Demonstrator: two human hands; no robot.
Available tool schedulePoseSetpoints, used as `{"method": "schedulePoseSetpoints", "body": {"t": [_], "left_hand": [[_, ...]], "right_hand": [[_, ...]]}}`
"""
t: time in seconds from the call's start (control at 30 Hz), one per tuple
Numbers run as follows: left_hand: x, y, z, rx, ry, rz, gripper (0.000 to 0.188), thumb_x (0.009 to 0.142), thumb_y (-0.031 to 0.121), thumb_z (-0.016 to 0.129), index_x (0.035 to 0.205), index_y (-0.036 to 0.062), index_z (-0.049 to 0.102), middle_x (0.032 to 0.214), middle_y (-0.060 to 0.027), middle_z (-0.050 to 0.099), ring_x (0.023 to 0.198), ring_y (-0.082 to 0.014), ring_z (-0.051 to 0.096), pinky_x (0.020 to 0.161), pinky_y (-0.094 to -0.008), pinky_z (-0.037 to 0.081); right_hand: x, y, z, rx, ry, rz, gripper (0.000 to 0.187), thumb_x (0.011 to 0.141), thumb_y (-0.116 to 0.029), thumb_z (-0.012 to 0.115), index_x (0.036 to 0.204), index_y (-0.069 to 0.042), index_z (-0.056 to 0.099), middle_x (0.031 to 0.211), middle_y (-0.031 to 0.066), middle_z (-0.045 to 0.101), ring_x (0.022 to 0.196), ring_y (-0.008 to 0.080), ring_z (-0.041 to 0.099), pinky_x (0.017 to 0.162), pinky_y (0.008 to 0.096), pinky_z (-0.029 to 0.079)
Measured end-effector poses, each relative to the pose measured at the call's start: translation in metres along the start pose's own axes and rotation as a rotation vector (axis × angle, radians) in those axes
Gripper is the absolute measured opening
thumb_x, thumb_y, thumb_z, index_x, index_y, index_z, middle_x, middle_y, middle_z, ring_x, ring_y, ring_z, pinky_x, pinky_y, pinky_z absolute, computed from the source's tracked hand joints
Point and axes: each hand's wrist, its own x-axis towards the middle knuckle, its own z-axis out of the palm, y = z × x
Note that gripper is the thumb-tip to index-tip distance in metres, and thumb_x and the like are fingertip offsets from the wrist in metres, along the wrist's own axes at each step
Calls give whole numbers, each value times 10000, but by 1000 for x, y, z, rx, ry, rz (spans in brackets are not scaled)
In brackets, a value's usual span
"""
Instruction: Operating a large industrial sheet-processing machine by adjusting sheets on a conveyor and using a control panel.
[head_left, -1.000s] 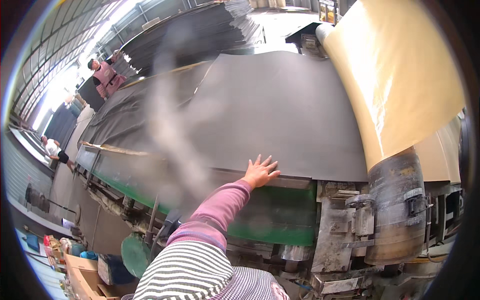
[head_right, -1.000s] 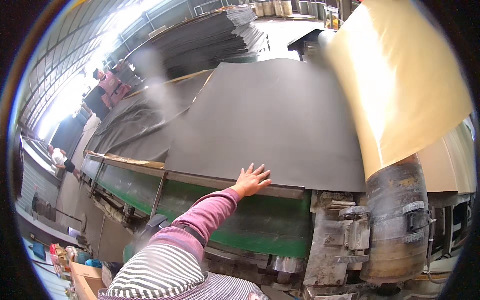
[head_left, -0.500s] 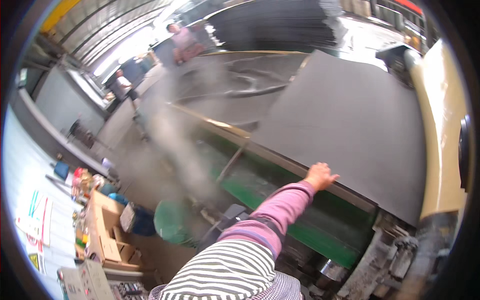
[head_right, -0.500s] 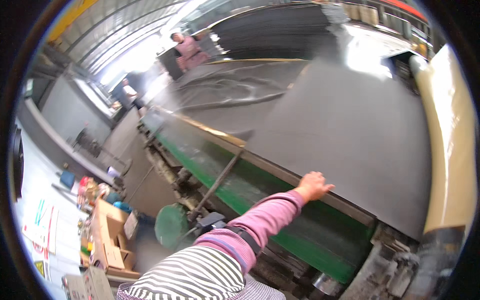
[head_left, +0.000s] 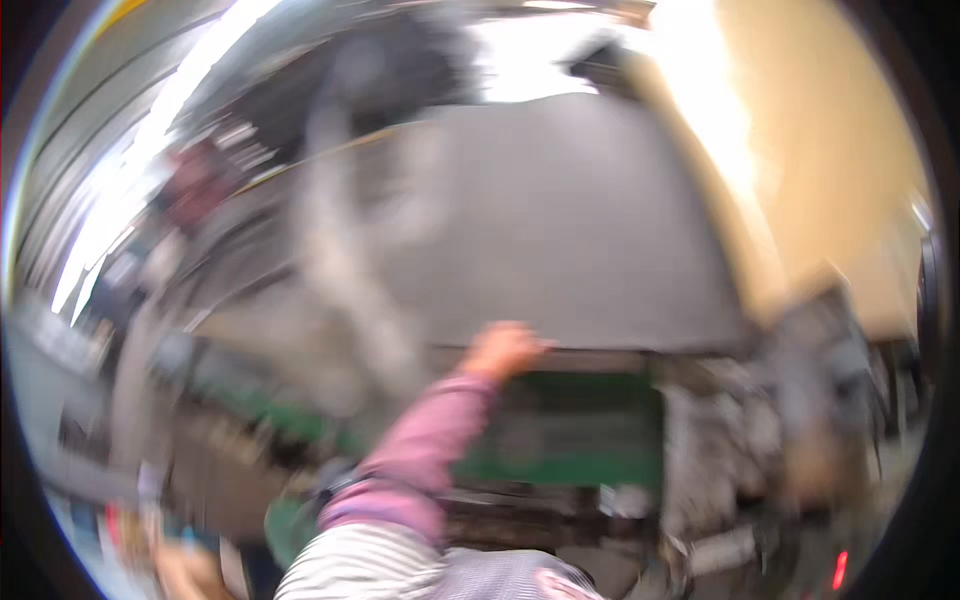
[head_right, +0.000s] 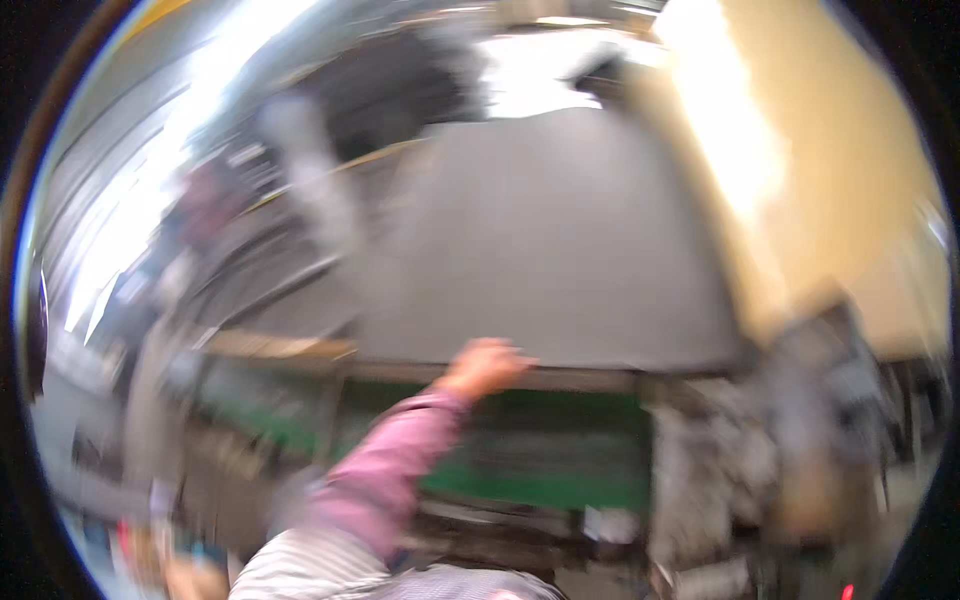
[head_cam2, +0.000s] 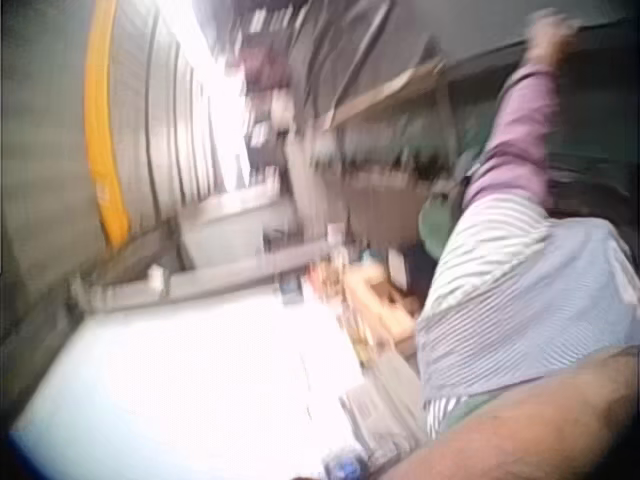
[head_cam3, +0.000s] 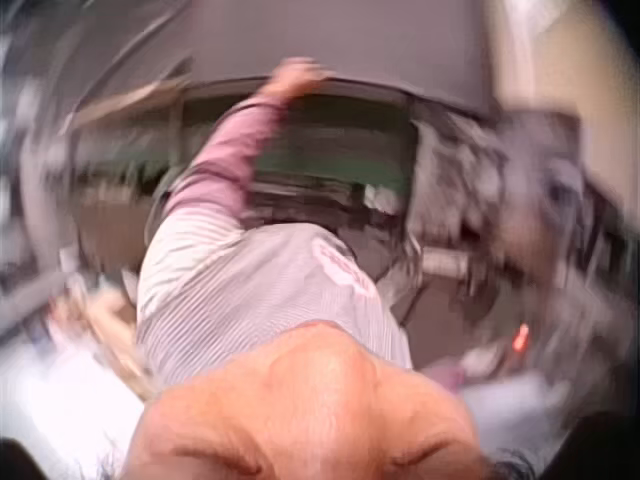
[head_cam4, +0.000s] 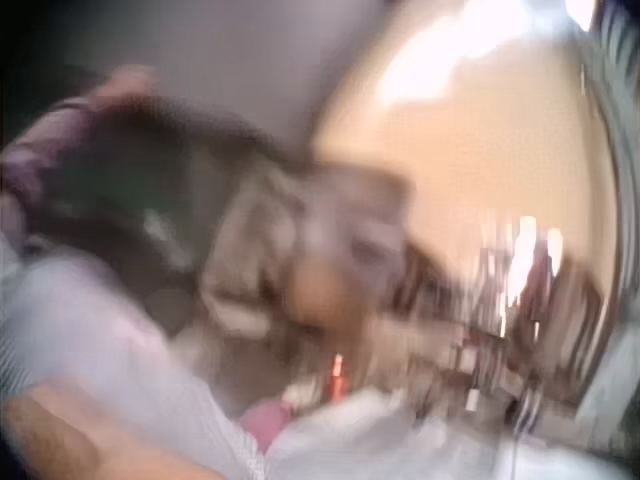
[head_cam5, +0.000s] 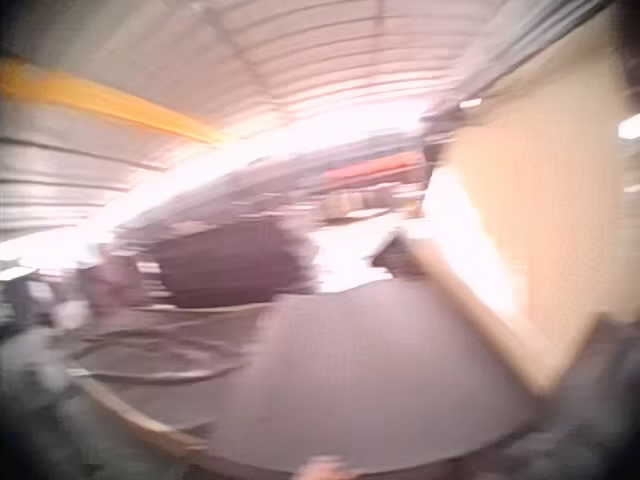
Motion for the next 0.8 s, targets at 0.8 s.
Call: {"method": "schedulePoseSetpoints", "body": {"t": [0.8], "left_hand": [[19,7,23,-321,94,-29,356,886,317,499,1169,125,597,1141,-188,467,1048,-349,424,942,-424,360]], "right_hand": [[121,18,21,-342,202,-2,313,763,-168,589,1074,-126,585,964,155,583,914,337,576,784,435,468]]}}
